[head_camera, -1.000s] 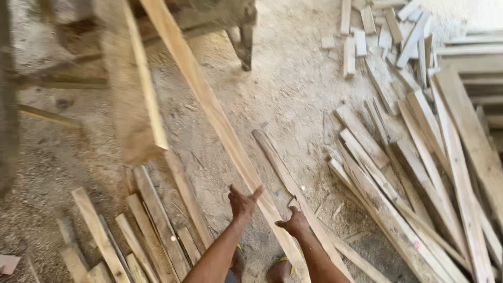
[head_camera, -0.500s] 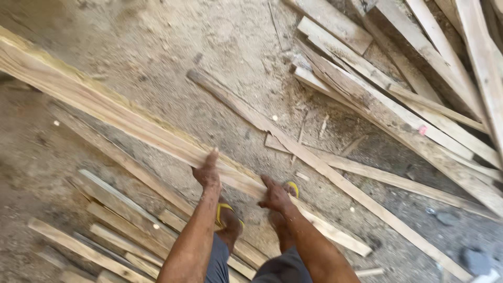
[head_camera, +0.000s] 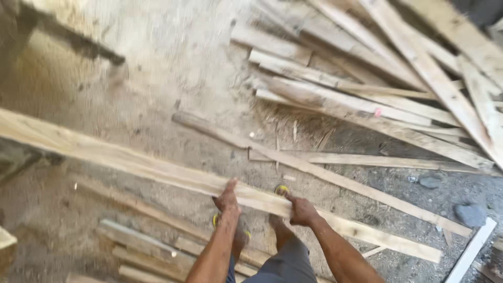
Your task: The person carries a long wooden plank across a dusty woodworking yard, gripping it with both hands in front of their body. They walk between piles of scrap wood, occasionally shifting their grip, picking up a small stick from the ground, and repositioning the plank while moving around the work area.
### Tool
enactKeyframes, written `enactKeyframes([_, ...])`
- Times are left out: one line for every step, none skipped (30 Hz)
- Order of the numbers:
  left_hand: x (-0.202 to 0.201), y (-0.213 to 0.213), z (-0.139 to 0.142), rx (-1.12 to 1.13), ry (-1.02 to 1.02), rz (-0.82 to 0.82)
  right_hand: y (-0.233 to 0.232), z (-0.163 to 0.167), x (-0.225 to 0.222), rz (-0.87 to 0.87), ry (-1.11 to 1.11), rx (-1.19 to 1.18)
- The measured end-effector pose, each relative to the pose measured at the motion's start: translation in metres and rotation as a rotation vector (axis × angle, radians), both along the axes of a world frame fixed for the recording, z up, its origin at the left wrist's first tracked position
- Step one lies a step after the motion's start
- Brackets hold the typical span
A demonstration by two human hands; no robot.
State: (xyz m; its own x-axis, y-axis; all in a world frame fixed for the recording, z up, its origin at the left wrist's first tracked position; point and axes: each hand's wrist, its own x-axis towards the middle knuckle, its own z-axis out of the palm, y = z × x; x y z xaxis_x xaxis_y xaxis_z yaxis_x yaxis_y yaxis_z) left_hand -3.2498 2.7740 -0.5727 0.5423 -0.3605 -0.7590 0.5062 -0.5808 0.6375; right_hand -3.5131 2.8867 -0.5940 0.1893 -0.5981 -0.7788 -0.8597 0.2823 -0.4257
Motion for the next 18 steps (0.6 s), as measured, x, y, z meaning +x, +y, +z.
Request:
enactKeyframes([-0.018,-0.004,0.016,0.043,0.027,0.009,-0.008,0.018,-0.018,-0.038,0.016,0.010])
enactKeyframes([-0.037,-0.012,0.032,0.051,0.046,-0.005,-0.014,0.038,-0.034,-0.071,0.028,0.034])
enactKeyframes([-0.055,-0.019,0.050,0.046,0.053,-0.035,-0.016,0.059,-0.048,-0.102,0.033,0.072])
enactKeyframes([-0.075,-0.025,0.068,0.044,0.062,-0.070,-0.021,0.080,-0.066,-0.078,0.067,0.048])
enactKeyframes([-0.096,-0.033,0.086,0.036,0.067,-0.104,-0.030,0.099,-0.085,-0.054,0.101,0.022])
enactKeyframes([-0.119,-0.041,0.103,0.028,0.077,-0.144,-0.038,0.117,-0.106,-0.075,0.119,0.029])
enactKeyframes([-0.144,-0.051,0.119,0.021,0.085,-0.182,-0.048,0.135,-0.130,-0.095,0.141,0.033])
enactKeyframes([-0.171,-0.062,0.133,0.017,0.102,-0.225,-0.060,0.151,-0.158,-0.199,0.132,0.133])
enactKeyframes([-0.200,-0.075,0.147,0.020,0.124,-0.280,-0.074,0.164,-0.186,-0.307,0.119,0.223])
enactKeyframes([-0.230,-0.091,0.159,0.020,0.145,-0.339,-0.088,0.178,-0.219,-0.216,0.184,0.121])
enactKeyframes([-0.260,-0.106,0.171,0.031,0.169,-0.419,-0.101,0.194,-0.257,-0.284,0.191,0.145])
enactKeyframes([-0.287,-0.123,0.184,0.012,0.217,-0.505,-0.114,0.208,-0.296,-0.383,0.219,0.077])
enactKeyframes([-0.314,-0.139,0.197,-0.047,0.312,-0.589,-0.120,0.225,-0.336,-0.442,0.310,0.077])
enactKeyframes([-0.336,-0.157,0.212,-0.164,0.492,-0.713,-0.127,0.241,-0.374,-0.465,0.342,-0.126])
enactKeyframes([-0.355,-0.176,0.228,-0.285,0.677,-0.836,-0.132,0.257,-0.409,-0.351,0.461,-0.445])
enactKeyframes([-0.371,-0.194,0.246,-0.455,0.564,-1.109,-0.135,0.275,-0.442,-0.530,0.454,-0.600])
enactKeyframes([-0.385,-0.209,0.265,-0.620,0.442,-1.364,-0.140,0.290,-0.466,-0.480,0.597,-0.841])
enactKeyframes([-0.400,-0.224,0.286,-0.677,0.319,-1.461,-0.148,0.305,-0.483,-0.486,0.653,-0.859])
